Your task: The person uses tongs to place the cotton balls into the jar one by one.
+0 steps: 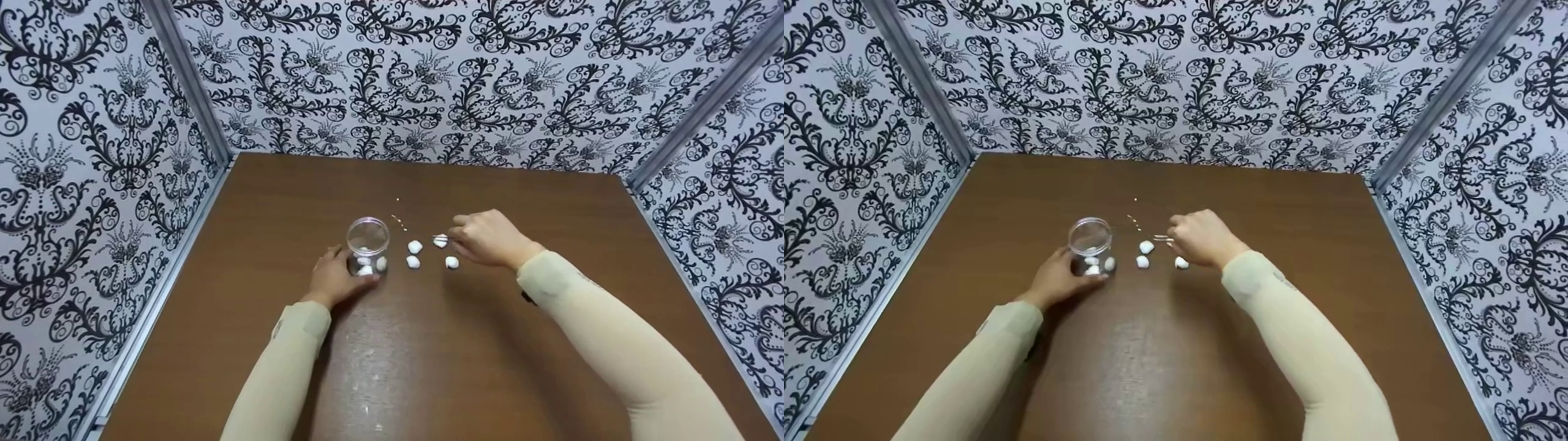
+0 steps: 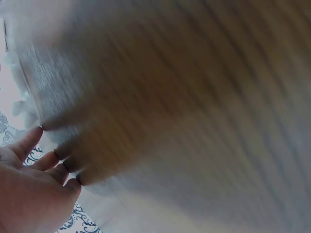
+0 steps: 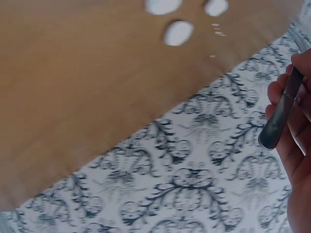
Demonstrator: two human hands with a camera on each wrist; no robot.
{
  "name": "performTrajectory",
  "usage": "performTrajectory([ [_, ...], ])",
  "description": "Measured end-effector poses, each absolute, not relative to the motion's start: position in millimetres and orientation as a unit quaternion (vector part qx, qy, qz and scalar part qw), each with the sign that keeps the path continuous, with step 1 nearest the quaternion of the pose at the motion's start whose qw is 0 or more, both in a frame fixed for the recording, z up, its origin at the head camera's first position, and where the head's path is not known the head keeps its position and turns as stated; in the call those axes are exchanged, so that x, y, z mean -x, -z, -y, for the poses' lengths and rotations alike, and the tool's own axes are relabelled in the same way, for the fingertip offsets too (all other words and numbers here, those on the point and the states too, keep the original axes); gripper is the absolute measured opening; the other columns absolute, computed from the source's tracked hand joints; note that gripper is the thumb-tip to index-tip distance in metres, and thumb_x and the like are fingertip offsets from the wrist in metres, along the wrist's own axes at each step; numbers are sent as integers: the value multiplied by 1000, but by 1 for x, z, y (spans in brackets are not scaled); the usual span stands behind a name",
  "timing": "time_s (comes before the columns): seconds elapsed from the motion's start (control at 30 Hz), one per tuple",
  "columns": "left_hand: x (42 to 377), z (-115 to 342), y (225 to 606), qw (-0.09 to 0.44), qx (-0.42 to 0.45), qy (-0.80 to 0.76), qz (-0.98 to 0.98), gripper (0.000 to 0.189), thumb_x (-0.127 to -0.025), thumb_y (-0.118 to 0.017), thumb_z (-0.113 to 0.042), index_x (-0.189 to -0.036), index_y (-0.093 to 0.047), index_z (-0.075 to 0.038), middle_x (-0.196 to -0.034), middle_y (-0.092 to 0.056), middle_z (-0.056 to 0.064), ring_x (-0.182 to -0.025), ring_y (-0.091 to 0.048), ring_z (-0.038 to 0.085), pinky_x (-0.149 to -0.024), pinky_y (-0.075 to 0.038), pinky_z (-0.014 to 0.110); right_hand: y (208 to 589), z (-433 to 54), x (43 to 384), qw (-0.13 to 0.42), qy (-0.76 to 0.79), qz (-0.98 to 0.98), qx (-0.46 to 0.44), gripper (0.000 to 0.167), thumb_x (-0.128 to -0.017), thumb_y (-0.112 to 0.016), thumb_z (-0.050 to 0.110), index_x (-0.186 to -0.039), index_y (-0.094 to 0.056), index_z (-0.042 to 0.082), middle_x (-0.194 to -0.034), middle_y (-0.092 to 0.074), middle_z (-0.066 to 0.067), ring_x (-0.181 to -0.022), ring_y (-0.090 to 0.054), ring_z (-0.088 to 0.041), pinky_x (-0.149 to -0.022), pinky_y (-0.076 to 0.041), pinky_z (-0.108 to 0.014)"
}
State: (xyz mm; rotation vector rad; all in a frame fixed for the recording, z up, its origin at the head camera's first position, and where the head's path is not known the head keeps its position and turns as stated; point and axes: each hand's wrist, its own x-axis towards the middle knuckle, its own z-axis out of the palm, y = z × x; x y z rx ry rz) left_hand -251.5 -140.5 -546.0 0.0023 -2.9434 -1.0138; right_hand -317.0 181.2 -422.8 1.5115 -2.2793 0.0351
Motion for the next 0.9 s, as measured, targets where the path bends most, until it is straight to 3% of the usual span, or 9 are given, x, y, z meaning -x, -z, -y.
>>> performTrajectory([
  [0.13,252,141,547,16,-1,327,945,95,-71,-82,-60,-145,-52,-11,-150,-41,24,-140,-31,46,-113,-24,56,440,-204,316,191,-8,827,-528,2,-80,-71,12,-79,-70,10,-70,-51,-1,-49,-48,-19,-42,-42,-41],
  [0.4,252,143,551,13,-3,313,950,98,-71,-80,-64,-147,-50,-9,-152,-40,21,-142,-30,42,-113,-24,55,467,-234,311,176,4,848,-501,15,-79,-76,12,-70,-64,13,-67,-46,2,-45,-43,-17,-40,-40,-41],
  [0.9,252,141,549,14,-6,317,948,98,-71,-81,-62,-147,-50,-10,-151,-40,22,-141,-31,42,-113,-26,54,482,-245,311,143,20,868,-475,12,-80,-78,17,-75,-69,12,-69,-51,0,-48,-49,-20,-43,-43,-43],
])
